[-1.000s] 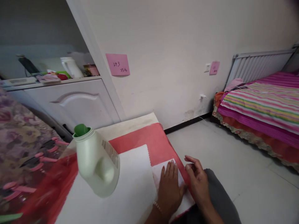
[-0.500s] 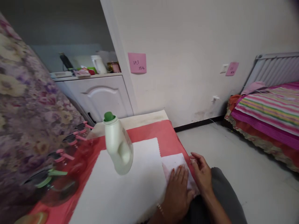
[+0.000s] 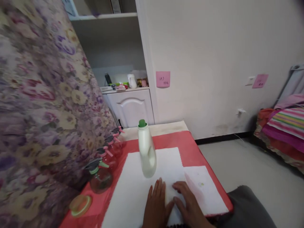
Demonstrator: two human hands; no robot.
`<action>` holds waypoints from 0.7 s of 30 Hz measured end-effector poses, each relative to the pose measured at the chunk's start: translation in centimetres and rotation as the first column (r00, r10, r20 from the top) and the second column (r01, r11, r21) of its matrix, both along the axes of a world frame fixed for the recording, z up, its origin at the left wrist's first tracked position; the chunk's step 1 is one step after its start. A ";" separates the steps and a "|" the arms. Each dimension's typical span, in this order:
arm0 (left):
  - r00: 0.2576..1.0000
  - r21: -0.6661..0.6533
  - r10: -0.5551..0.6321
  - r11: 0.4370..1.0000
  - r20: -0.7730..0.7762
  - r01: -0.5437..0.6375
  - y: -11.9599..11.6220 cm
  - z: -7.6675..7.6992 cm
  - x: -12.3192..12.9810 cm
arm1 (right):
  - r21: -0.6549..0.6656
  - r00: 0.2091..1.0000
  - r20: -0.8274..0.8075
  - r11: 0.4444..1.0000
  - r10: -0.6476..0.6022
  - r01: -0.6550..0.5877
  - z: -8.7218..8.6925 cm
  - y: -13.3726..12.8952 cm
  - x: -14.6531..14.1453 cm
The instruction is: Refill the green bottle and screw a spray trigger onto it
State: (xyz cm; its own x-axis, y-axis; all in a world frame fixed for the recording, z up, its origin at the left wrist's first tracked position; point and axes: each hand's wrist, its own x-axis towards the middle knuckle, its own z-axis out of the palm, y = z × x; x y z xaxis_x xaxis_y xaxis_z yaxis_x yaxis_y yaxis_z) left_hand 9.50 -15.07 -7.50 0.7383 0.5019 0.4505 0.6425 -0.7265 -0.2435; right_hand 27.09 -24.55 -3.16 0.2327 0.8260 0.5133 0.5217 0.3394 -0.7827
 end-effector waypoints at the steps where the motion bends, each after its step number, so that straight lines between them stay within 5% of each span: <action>1: 1.000 0.033 -0.014 0.999 0.003 0.014 0.0 -0.2 0.0 | 0.019 0.999 0.045 1.000 0.019 -0.020 -0.8 0.1 -0.9; 9: 0.985 0.214 -0.066 0.976 0.161 0.030 0.9 -1.9 -1.1 | 0.046 0.940 0.339 0.999 -0.031 0.016 -6.6 1.5 -1.8; 16: 0.956 0.346 -0.055 0.937 0.287 -0.050 1.8 -5.1 -5.3 | 0.068 0.895 0.439 0.996 -0.075 0.049 -7.7 1.7 -1.8; 21: 0.966 0.280 0.078 0.949 0.247 -0.148 0.9 -7.1 -6.6 | 0.044 0.889 0.447 0.995 -0.097 0.087 -7.7 1.8 -1.9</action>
